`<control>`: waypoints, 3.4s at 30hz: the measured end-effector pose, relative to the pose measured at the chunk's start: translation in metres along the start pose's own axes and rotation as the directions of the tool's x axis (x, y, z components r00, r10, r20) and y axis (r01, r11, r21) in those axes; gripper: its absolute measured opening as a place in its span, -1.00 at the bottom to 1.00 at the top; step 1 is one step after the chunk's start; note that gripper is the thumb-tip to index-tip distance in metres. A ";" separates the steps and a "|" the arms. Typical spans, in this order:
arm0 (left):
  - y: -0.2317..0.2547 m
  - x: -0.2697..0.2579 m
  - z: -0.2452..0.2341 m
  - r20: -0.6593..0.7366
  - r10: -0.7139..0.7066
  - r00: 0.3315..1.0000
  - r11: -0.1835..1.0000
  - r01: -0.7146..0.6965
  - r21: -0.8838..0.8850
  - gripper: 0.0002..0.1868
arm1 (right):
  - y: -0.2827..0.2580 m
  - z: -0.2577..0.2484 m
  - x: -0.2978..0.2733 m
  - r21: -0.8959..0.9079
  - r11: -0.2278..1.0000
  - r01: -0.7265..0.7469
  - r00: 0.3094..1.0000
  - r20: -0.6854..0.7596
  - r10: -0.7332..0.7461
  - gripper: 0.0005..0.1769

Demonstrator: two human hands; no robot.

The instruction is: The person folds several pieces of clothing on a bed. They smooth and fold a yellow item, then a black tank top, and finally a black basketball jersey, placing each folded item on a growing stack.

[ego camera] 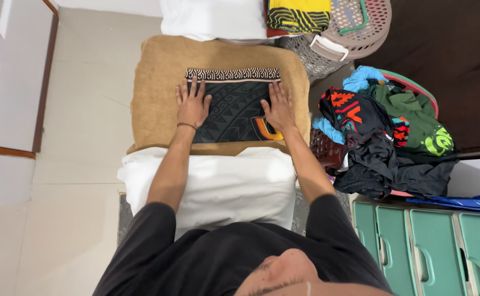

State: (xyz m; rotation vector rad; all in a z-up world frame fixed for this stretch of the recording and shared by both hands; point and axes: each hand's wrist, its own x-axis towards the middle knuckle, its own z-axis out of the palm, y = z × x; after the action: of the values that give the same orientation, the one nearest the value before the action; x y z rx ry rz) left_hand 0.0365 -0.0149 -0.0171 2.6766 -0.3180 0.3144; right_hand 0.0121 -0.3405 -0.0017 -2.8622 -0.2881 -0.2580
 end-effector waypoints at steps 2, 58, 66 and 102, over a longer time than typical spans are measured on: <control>0.012 -0.005 -0.003 -0.035 0.092 0.995 0.994 -0.090 0.055 -0.35 | -0.001 -0.009 -0.011 0.082 0.996 0.025 0.999 -0.045 -0.021 -0.23; 0.023 0.039 0.023 0.101 0.062 0.993 0.997 -0.066 0.038 -0.25 | -0.042 0.057 0.082 0.029 0.992 0.119 0.990 0.071 -0.121 -0.23; 0.006 0.037 0.024 0.032 0.015 0.999 0.995 -0.018 0.102 -0.26 | -0.007 0.044 0.082 0.076 0.980 -0.185 0.971 -0.139 0.194 -0.20; -0.023 -0.046 0.012 0.175 -0.493 0.852 0.623 0.487 -0.612 -0.51 | -0.129 0.021 -0.001 0.148 0.978 0.145 0.969 0.178 -0.171 -0.08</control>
State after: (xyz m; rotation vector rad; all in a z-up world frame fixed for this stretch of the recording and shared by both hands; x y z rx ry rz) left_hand 0.0009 0.0077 -0.0490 1.9589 0.2881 0.0243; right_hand -0.0135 -0.2128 0.0084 -2.7362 -0.5508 0.0077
